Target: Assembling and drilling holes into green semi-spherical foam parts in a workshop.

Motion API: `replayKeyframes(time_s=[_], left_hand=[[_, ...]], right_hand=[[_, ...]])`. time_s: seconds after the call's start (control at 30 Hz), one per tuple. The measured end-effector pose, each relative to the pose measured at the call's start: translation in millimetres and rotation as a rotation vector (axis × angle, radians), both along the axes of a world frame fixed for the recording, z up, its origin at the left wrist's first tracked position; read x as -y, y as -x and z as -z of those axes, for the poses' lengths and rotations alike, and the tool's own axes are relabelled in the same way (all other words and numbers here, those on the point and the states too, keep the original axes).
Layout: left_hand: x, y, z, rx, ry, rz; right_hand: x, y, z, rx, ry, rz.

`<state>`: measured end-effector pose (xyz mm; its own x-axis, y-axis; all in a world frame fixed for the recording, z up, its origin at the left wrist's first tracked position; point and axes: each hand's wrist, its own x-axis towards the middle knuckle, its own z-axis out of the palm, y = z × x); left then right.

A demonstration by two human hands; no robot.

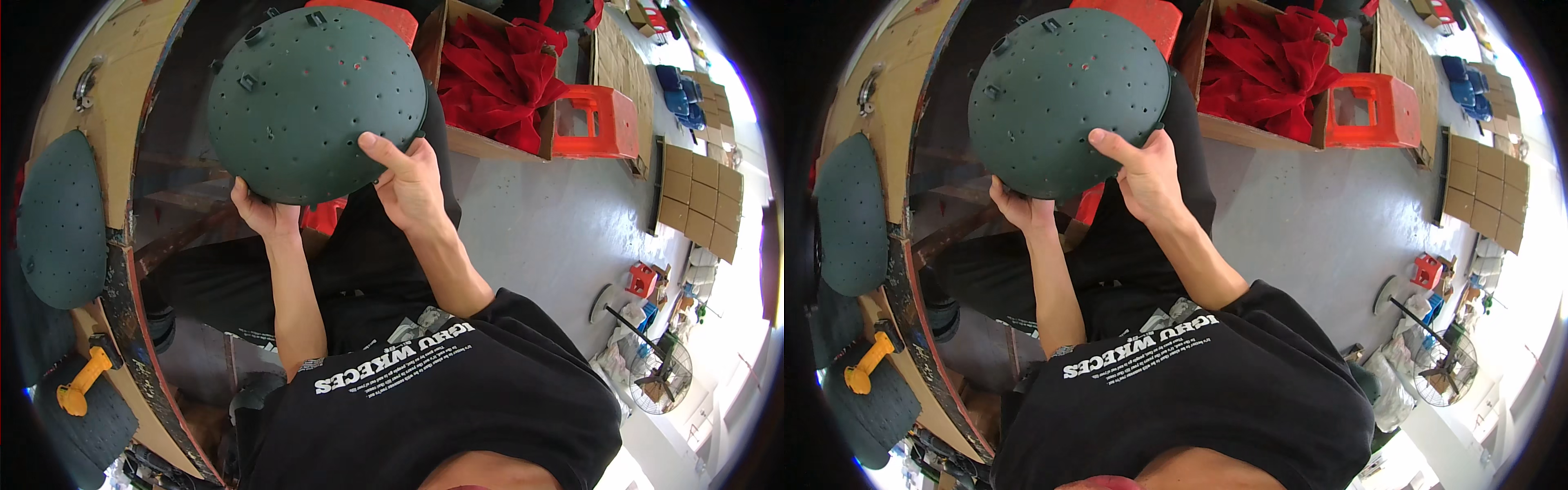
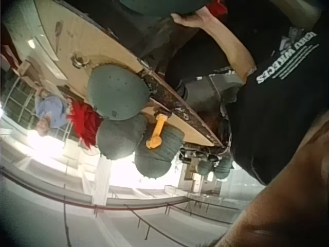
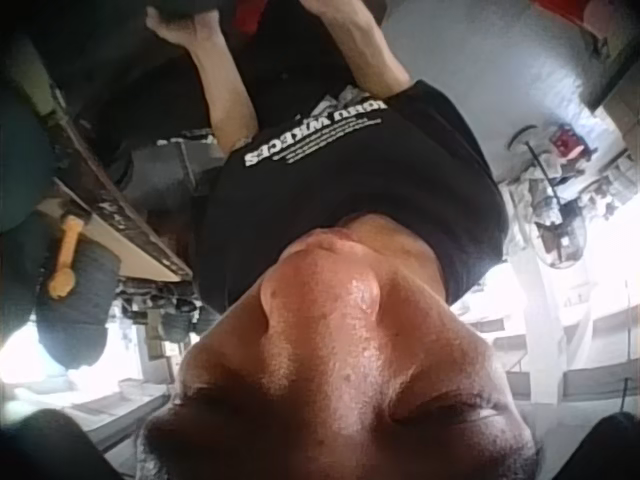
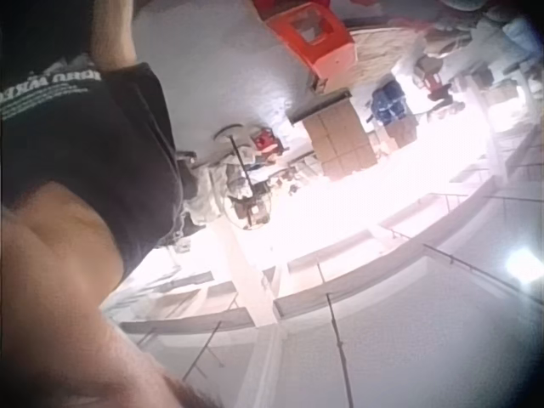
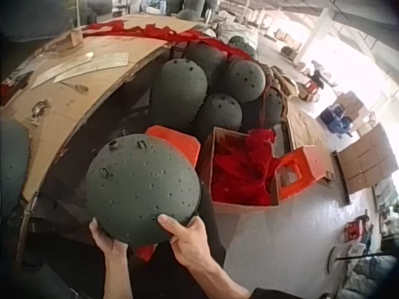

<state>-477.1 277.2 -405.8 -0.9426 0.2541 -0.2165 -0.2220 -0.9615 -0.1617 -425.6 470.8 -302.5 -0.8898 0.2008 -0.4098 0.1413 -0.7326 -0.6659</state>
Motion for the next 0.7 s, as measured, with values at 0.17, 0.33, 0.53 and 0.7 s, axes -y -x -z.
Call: replayKeyframes(time_s=[0.17,0.33,0.53,0.7], left_hand=[[3.1,-3.2,11.3,-0.097,0.048,0.003],[11.1,-2.8,27.6,-0.155,0.031,-0.027],[31.0,0.8,41.4,-0.357,0.101,0.015],[35.8,-0.2,47.7,-0.376,0.195,0.048]], right_hand=[[10.5,-4.1,-1.5,-0.106,-0.209,0.083],[14.7,-14.6,-15.8,-0.218,0.026,0.073],[-12.2,-15.2,-10.7,-0.319,0.231,-0.043],[-28.5,-5.0,-14.1,-0.265,0.189,-0.015]])
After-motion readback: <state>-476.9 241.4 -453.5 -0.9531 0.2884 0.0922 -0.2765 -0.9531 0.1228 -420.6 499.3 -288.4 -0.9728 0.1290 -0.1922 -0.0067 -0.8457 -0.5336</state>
